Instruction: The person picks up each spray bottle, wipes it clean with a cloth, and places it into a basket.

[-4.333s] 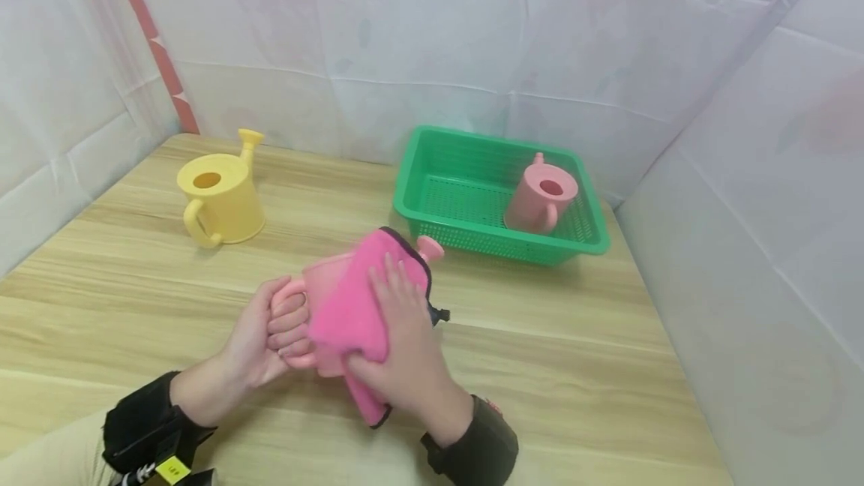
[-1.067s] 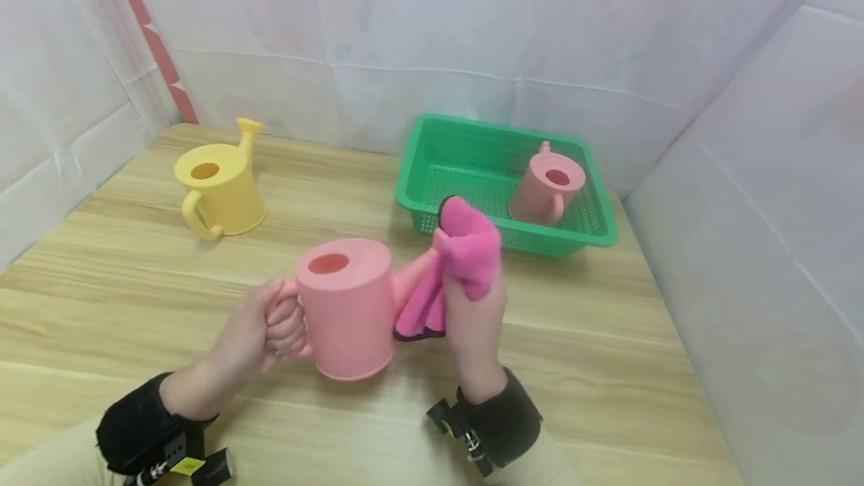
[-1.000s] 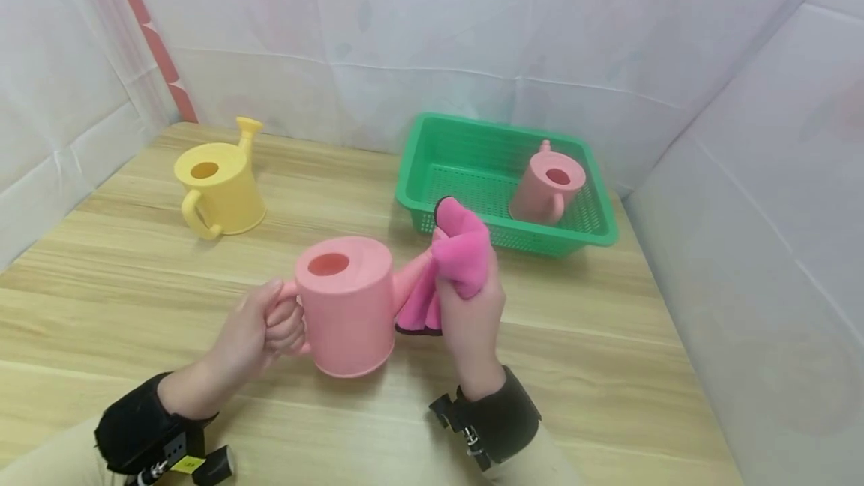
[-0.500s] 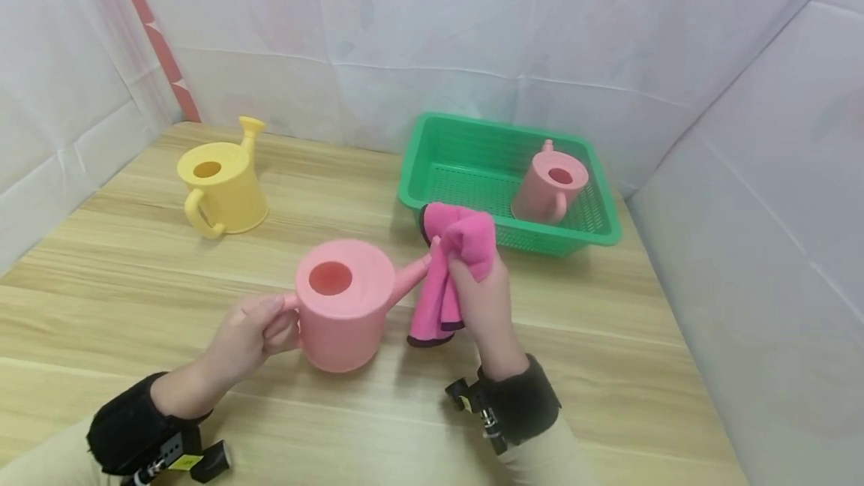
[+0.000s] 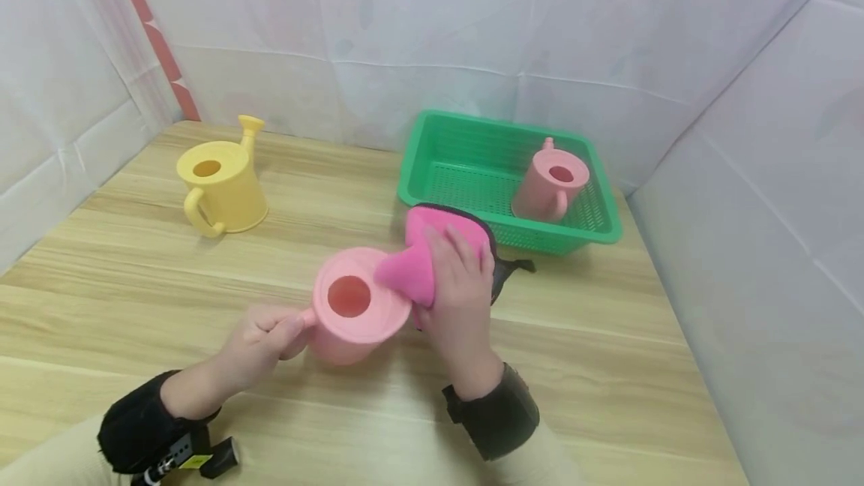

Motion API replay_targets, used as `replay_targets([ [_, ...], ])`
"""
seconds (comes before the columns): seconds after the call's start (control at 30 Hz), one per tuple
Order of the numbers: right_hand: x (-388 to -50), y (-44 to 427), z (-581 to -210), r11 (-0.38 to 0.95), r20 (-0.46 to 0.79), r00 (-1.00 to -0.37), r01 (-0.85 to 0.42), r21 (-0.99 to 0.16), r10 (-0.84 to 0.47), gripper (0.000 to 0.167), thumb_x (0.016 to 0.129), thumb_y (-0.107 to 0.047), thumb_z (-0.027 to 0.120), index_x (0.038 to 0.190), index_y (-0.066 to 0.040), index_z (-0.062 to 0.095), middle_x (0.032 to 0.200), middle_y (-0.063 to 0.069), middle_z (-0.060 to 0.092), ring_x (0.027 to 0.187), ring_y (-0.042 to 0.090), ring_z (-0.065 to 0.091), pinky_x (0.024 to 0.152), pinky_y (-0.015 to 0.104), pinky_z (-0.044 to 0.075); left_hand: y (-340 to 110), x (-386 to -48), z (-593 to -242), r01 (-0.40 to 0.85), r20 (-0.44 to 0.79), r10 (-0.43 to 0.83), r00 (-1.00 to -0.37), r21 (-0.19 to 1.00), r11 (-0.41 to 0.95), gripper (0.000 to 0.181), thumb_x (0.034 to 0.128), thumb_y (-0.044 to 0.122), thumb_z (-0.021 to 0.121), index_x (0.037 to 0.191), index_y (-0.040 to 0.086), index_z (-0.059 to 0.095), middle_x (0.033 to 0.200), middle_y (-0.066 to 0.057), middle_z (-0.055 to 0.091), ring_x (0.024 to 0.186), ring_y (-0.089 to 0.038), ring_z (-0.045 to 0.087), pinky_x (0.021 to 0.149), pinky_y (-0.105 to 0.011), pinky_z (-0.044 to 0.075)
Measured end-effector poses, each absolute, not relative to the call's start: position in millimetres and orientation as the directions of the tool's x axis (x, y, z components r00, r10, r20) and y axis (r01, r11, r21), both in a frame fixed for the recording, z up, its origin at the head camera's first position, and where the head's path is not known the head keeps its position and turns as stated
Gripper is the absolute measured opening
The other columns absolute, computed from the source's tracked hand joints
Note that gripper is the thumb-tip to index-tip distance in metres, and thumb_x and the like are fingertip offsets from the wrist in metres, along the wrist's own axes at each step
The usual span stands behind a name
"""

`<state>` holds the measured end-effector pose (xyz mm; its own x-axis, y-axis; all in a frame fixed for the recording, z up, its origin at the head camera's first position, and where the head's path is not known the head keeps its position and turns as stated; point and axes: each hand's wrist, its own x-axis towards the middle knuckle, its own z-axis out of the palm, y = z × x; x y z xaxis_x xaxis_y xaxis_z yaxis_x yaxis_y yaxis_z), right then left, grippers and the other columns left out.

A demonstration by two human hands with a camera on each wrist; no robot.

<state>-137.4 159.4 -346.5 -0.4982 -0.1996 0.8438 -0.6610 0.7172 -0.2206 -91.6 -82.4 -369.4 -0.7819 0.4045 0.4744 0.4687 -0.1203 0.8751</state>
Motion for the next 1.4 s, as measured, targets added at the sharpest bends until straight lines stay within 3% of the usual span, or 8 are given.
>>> replay_targets([
  [0.13, -137.8, 164.9, -342.9, 0.786, 0.812, -0.517, -0.606, -0.124, -0.271, 0.051, 0.073, -0.017, 0.074, 0.118, 0.001, 0.059, 0.113, 0.015, 0.063, 0.116, 0.032, 0.051, 0.102, 0.064, 0.013, -80.6, -91.4, -370.4, 0.55, 0.539, 0.386, -0.749, 0.83, -0.092, 0.04, 0.0905, -0.001, 0.051, 0.056, 0.01, 0.035, 0.048, -0.002, 0.033, 0.045, -0.011, 0.032, 0.04, -0.019, 0.024],
  [0.3, -143.2, 173.3, -336.0, 0.851, 0.766, -0.595, -0.51, -0.125, -0.243, 0.058, 0.069, -0.019, 0.078, 0.119, 0.002, 0.056, 0.126, 0.016, 0.055, 0.122, 0.035, 0.043, 0.1, 0.067, 0.014, -78.1, -91.5, -370.7, 0.614, 0.596, 0.374, -0.711, 0.785, -0.084, 0.042, 0.0895, 0.0, 0.055, 0.056, 0.011, 0.031, 0.051, 0.0, 0.029, 0.047, -0.011, 0.029, 0.041, -0.02, 0.022],
  [0.57, -132.6, 161.0, -347.8, 0.822, 0.787, -0.558, -0.557, -0.12, -0.263, 0.047, 0.089, -0.037, 0.055, 0.113, 0.004, 0.057, 0.139, 0.019, 0.039, 0.132, 0.04, 0.026, 0.098, 0.07, 0.007, -78.8, -91.2, -373.9, 0.609, 0.609, 0.32, -0.726, 0.785, -0.113, 0.042, 0.0918, 0.004, 0.055, 0.055, 0.012, 0.036, 0.051, -0.002, 0.032, 0.048, -0.009, 0.03, 0.041, -0.021, 0.024],
  [0.83, -146.8, 173.6, -339.8, 0.75, 0.772, -0.604, -0.6, -0.28, -0.195, 0.059, 0.07, -0.009, 0.077, 0.124, 0.0, 0.054, 0.127, 0.017, 0.053, 0.12, 0.033, 0.047, 0.101, 0.05, 0.033, -76.2, -91.3, -370.7, 0.589, 0.601, 0.329, -0.729, 0.795, -0.147, 0.04, 0.092, 0.0, 0.052, 0.056, 0.009, 0.037, 0.049, -0.003, 0.032, 0.045, -0.012, 0.03, 0.04, -0.022, 0.025],
  [1.0, -145.9, 175.2, -336.0, 0.478, 0.639, -0.769, -0.569, -0.669, -0.022, 0.035, 0.078, -0.002, 0.07, 0.111, -0.006, 0.061, 0.115, 0.006, 0.061, 0.107, 0.021, 0.056, 0.094, 0.031, 0.041, -78.2, -89.0, -368.3, 0.487, 0.552, 0.335, -0.763, 0.833, -0.264, 0.039, 0.092, -0.009, 0.043, 0.056, 0.006, 0.036, 0.045, -0.005, 0.029, 0.04, -0.016, 0.025, 0.037, -0.025, 0.021],
  [1.1, -144.2, 171.0, -336.3, 0.124, 0.489, -0.869, -0.478, -0.869, 0.079, 0.016, 0.086, -0.004, 0.062, 0.1, -0.01, 0.059, 0.107, 0.002, 0.06, 0.101, 0.016, 0.055, 0.09, 0.026, 0.041, -79.3, -89.3, -365.5, 0.398, 0.512, 0.35, -0.785, 0.849, -0.347, 0.041, 0.0944, -0.006, 0.037, 0.055, 0.006, 0.032, 0.045, -0.007, 0.025, 0.039, -0.018, 0.022, 0.037, -0.026, 0.019],
  [1.27, -137.5, 155.0, -344.0, -0.385, 0.238, -0.967, -0.253, -0.888, 0.088, 0.024, 0.094, -0.013, 0.052, 0.117, -0.008, 0.047, 0.107, 0.003, 0.054, 0.095, 0.012, 0.054, 0.084, 0.022, 0.045, -78.6, -91.7, -361.6, 0.255, 0.441, 0.373, -0.817, 0.855, -0.451, 0.041, 0.0972, 0.002, 0.029, 0.056, 0.005, 0.027, 0.047, -0.007, 0.021, 0.038, -0.02, 0.018, 0.036, -0.029, 0.014],
  [1.4, -131.1, 148.4, -348.5, -0.457, 0.117, -0.992, -0.124, -0.881, 0.043, 0.036, 0.097, -0.021, 0.049, 0.13, -0.012, 0.04, 0.115, 0.004, 0.05, 0.096, 0.011, 0.055, 0.085, 0.023, 0.047, -77.2, -92.2, -361.4, 0.18, 0.396, 0.378, -0.837, 0.851, -0.493, 0.041, 0.0982, 0.006, 0.026, 0.057, 0.006, 0.026, 0.047, -0.007, 0.019, 0.038, -0.021, 0.015, 0.036, -0.031, 0.013],
])
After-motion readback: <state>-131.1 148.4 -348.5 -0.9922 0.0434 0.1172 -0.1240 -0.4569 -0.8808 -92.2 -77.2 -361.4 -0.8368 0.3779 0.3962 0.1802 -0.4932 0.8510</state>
